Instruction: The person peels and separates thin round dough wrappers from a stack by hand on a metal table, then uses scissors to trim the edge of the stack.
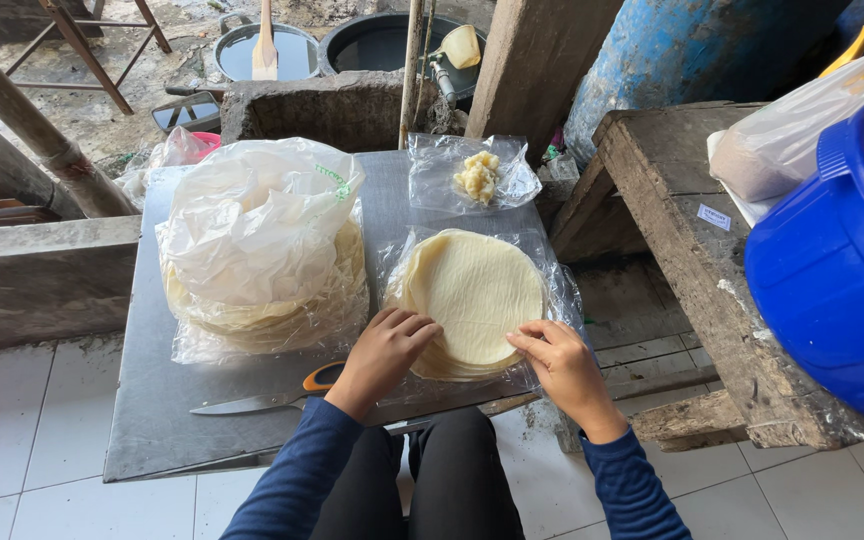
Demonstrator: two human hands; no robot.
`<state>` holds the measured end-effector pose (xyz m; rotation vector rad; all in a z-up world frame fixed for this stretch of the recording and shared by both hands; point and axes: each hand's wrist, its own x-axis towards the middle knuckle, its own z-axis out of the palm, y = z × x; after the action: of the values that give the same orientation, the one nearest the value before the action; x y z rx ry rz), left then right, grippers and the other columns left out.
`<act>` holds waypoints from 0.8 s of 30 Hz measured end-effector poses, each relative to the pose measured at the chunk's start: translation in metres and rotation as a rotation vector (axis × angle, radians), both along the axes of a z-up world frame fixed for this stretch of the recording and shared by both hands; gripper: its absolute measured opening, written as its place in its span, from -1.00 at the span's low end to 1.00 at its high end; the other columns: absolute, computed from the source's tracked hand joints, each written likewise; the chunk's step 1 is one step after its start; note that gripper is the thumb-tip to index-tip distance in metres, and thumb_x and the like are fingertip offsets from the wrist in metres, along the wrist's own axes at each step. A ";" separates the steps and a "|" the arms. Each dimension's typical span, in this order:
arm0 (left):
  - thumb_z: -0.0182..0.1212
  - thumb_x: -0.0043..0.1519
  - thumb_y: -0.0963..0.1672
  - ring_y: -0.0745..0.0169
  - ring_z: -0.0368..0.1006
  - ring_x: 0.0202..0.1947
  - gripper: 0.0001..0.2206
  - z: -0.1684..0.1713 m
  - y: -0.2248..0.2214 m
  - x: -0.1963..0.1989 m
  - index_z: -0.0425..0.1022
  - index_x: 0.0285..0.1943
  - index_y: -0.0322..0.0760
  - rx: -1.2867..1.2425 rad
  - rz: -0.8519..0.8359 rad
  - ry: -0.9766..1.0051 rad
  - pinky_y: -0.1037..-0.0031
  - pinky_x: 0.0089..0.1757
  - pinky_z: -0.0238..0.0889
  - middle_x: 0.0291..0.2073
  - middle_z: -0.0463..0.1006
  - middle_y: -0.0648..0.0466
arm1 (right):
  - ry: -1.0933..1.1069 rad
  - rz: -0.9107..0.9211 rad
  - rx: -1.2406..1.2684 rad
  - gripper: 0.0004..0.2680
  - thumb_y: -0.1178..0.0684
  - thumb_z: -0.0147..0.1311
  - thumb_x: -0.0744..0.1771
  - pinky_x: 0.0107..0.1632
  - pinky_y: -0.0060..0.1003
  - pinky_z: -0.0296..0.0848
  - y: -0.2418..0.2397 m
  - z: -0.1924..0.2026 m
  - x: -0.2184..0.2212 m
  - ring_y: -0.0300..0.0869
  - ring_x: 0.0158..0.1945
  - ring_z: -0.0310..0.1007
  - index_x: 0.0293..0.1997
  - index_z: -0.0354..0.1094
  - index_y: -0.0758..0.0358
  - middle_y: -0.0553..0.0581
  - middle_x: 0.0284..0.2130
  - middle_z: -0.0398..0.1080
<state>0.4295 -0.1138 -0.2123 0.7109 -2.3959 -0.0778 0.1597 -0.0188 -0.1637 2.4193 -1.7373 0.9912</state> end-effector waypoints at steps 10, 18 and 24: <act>0.17 0.11 -0.25 0.10 0.51 0.01 -0.70 0.001 -0.001 -0.006 0.56 0.04 -0.21 0.076 0.074 0.048 0.24 0.12 0.26 -0.05 0.63 0.07 | 0.034 0.075 0.046 -0.80 0.13 0.27 0.23 0.07 -0.13 0.37 0.005 0.011 0.011 -0.07 -0.04 0.48 -0.08 0.55 0.16 0.07 -0.14 0.52; 0.14 0.11 -0.28 0.07 0.51 0.03 -0.68 0.003 -0.007 -0.007 0.55 0.05 -0.26 -0.005 0.092 0.129 0.24 0.16 0.26 -0.03 0.62 0.04 | 0.080 0.071 0.006 -0.89 0.09 0.29 0.23 0.03 -0.19 0.29 0.000 0.012 0.018 -0.16 -0.10 0.47 -0.23 0.56 0.12 -0.05 -0.22 0.54; 0.22 0.14 -0.23 0.15 0.50 0.02 -0.70 0.011 -0.003 -0.004 0.54 0.07 -0.19 0.058 0.109 0.048 0.25 0.10 0.24 -0.03 0.61 0.11 | 0.099 0.119 -0.036 -0.91 0.09 0.26 0.25 0.05 -0.19 0.24 0.001 0.008 0.020 -0.20 -0.10 0.47 -0.23 0.55 0.14 -0.06 -0.22 0.54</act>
<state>0.4254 -0.1172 -0.2017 0.8558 -2.3131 -0.1183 0.1793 -0.0181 -0.1555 2.5277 -1.5484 0.8867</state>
